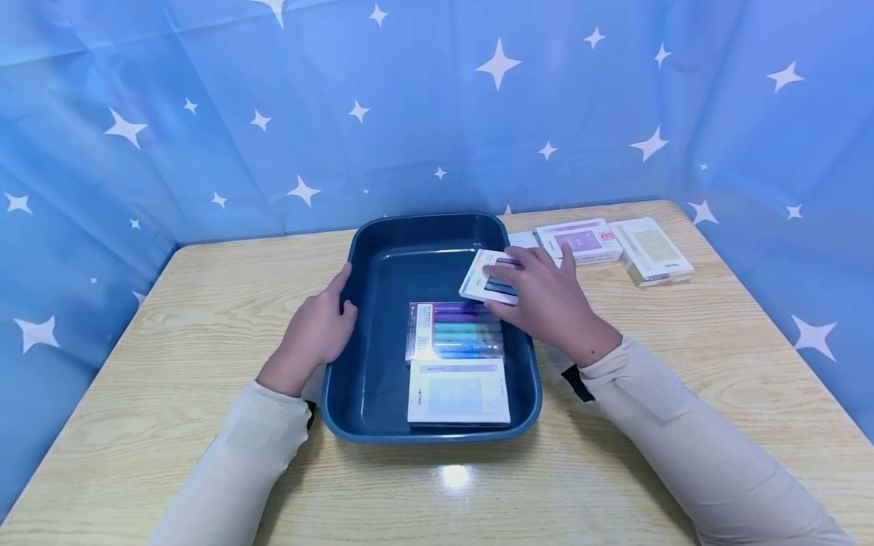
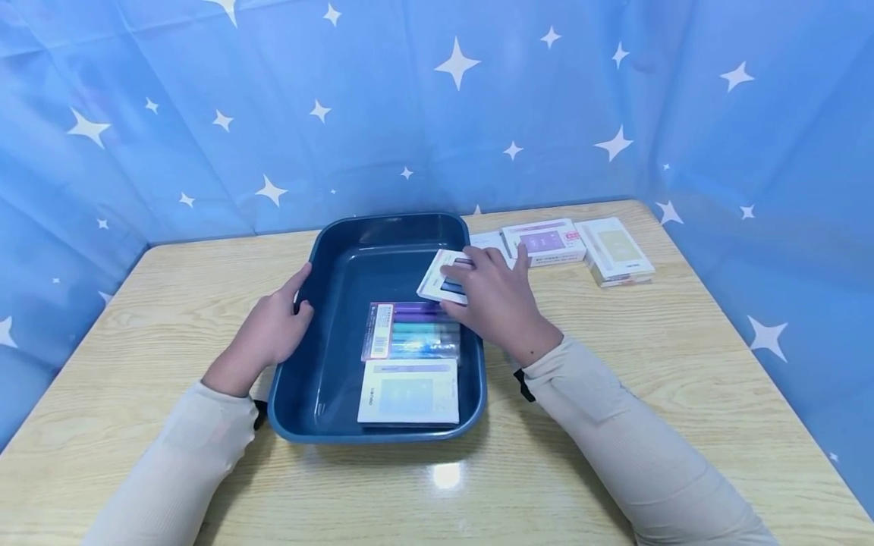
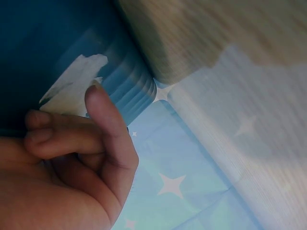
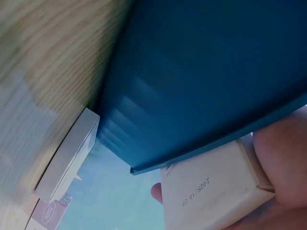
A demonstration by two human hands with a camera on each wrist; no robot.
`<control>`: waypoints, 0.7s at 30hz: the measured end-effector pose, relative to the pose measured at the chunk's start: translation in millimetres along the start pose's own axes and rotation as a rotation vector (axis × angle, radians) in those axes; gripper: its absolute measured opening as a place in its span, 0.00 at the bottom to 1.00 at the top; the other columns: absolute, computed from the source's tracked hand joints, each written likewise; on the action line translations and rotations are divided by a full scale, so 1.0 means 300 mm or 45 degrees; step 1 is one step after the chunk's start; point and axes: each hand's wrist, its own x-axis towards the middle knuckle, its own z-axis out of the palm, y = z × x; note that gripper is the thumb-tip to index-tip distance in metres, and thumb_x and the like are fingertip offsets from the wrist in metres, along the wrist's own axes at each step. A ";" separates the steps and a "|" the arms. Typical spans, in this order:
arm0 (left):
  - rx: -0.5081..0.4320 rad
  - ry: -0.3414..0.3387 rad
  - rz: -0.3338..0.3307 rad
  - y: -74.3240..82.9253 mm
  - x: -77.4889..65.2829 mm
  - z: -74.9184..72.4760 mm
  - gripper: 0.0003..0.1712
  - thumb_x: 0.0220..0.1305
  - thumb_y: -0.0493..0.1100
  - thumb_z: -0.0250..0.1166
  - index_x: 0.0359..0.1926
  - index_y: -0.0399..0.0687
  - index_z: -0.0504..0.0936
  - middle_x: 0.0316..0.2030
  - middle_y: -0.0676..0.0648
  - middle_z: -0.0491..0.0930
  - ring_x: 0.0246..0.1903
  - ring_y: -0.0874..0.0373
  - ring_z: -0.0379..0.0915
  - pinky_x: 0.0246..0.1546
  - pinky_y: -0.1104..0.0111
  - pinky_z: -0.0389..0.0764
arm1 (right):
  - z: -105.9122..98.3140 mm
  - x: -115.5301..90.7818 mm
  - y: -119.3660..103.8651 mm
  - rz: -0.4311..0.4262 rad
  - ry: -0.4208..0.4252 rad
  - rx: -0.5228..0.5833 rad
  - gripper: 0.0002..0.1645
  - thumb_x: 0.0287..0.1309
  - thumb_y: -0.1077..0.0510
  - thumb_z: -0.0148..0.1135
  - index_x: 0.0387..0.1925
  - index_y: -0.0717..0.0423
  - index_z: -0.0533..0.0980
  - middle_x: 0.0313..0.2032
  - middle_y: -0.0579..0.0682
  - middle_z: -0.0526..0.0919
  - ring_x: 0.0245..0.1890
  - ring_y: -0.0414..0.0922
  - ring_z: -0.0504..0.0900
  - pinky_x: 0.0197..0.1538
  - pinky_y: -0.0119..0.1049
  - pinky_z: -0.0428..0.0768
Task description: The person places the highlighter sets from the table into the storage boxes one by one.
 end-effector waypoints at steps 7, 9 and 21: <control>0.005 0.015 -0.002 0.003 -0.006 -0.003 0.37 0.75 0.44 0.45 0.81 0.54 0.45 0.13 0.48 0.68 0.11 0.53 0.68 0.16 0.65 0.72 | 0.009 0.006 -0.003 -0.002 -0.024 -0.005 0.36 0.57 0.38 0.70 0.66 0.43 0.76 0.69 0.59 0.70 0.66 0.61 0.70 0.56 0.70 0.71; 0.006 0.015 -0.007 0.000 -0.008 -0.005 0.37 0.75 0.44 0.45 0.81 0.54 0.44 0.13 0.48 0.68 0.11 0.53 0.68 0.16 0.65 0.72 | 0.013 0.010 -0.004 -0.008 -0.017 -0.001 0.37 0.56 0.37 0.70 0.66 0.44 0.76 0.68 0.60 0.71 0.65 0.61 0.70 0.55 0.67 0.72; 0.012 0.020 -0.004 -0.001 -0.005 -0.006 0.37 0.75 0.44 0.45 0.81 0.55 0.44 0.13 0.48 0.67 0.11 0.53 0.67 0.16 0.65 0.71 | 0.024 0.015 -0.006 -0.003 0.013 -0.001 0.40 0.54 0.35 0.70 0.66 0.47 0.75 0.62 0.64 0.73 0.58 0.60 0.72 0.53 0.60 0.74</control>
